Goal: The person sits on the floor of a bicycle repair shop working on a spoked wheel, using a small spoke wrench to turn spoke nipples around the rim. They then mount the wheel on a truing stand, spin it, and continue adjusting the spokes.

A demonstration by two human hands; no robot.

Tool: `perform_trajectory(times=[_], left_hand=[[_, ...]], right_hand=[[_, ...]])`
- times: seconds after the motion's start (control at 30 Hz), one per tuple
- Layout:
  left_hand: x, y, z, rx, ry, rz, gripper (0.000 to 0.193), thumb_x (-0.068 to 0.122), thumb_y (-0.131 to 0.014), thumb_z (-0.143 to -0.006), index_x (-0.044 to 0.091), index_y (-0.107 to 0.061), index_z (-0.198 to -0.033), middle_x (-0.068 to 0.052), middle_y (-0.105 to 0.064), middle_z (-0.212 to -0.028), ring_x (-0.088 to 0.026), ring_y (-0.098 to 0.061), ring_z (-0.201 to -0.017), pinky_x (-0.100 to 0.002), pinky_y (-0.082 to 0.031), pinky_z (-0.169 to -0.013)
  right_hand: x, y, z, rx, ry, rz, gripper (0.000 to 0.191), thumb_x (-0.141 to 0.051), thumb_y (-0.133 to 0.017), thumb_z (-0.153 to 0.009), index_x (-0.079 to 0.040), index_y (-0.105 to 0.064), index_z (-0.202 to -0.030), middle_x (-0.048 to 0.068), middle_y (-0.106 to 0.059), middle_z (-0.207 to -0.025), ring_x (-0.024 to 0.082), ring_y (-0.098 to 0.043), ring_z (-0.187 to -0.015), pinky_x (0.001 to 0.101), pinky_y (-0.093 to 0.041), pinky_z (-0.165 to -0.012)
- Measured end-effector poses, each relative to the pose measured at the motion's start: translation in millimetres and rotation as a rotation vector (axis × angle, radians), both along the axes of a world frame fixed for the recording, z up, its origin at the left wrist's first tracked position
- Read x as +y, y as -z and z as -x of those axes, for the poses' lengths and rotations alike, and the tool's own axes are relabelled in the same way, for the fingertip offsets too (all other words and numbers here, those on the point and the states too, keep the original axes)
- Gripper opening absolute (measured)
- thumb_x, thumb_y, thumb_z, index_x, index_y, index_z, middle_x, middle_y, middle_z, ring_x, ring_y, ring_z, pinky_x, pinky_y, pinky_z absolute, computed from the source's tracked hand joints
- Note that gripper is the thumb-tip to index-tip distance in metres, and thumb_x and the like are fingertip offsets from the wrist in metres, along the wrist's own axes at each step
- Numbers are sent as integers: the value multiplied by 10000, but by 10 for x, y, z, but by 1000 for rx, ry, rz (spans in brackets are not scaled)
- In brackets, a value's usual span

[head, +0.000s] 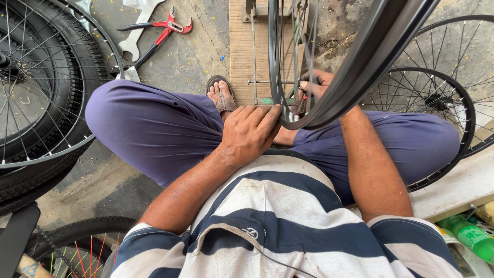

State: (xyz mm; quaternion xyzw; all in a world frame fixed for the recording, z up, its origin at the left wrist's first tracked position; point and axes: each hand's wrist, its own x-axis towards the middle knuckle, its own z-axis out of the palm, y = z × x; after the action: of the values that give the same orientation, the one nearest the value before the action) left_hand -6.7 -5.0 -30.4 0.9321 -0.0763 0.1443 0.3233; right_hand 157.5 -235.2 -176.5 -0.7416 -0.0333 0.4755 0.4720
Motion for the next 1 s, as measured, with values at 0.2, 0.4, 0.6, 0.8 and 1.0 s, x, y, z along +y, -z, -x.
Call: perform_trajectory(times=[0.2,0.4,0.6,0.8,1.0], left_hand=[[8,-6,7,4,4,12,357,159,-766,-898,8,-669,-1206,-89,-696,-1057,-239,-664,-879,-368,-518,-772],[100,-291,-130,-80,46,67,431,226,-829,-843,21,-669,-1187,-91,-699,-1041,-237,-666,-869,-373,-508,-742],[160,-603,-174,-156,75,293,436,253,-904,-897,9,-694,-1190,-65,-663,-952,-210,-605,-786,-377,-470,-687],[108,-161,-149,-19,93,28,424,150,-751,-813,45,-644,-1210,-74,-667,-1005,-249,-639,-911,-384,-520,-810],[35,112,-3,95,1,10,368,174,-763,-899,37,-658,-1224,-65,-669,-959,-236,-643,-863,-375,-501,-760]], right_hand=[[15,-51,22,-110,-13,94,498,-455,-583,-1050,-21,-681,-1274,54,-725,-1034,136,-667,-939,297,-536,-825],[37,-25,0,-122,-2,77,610,-559,-530,-1043,-11,-681,-1263,90,-719,-999,172,-668,-902,323,-549,-821],[56,-27,3,-236,-11,28,576,-544,-557,-1060,0,-704,-1178,62,-736,-897,113,-664,-826,268,-534,-754],[85,-39,-11,-180,-8,228,465,-473,-587,-1065,-35,-724,-1143,61,-590,-761,142,-541,-712,328,-454,-630],[60,-75,-7,-150,-56,1,416,-434,-621,-1040,-33,-706,-1114,-6,-714,-871,86,-657,-809,270,-557,-725]])
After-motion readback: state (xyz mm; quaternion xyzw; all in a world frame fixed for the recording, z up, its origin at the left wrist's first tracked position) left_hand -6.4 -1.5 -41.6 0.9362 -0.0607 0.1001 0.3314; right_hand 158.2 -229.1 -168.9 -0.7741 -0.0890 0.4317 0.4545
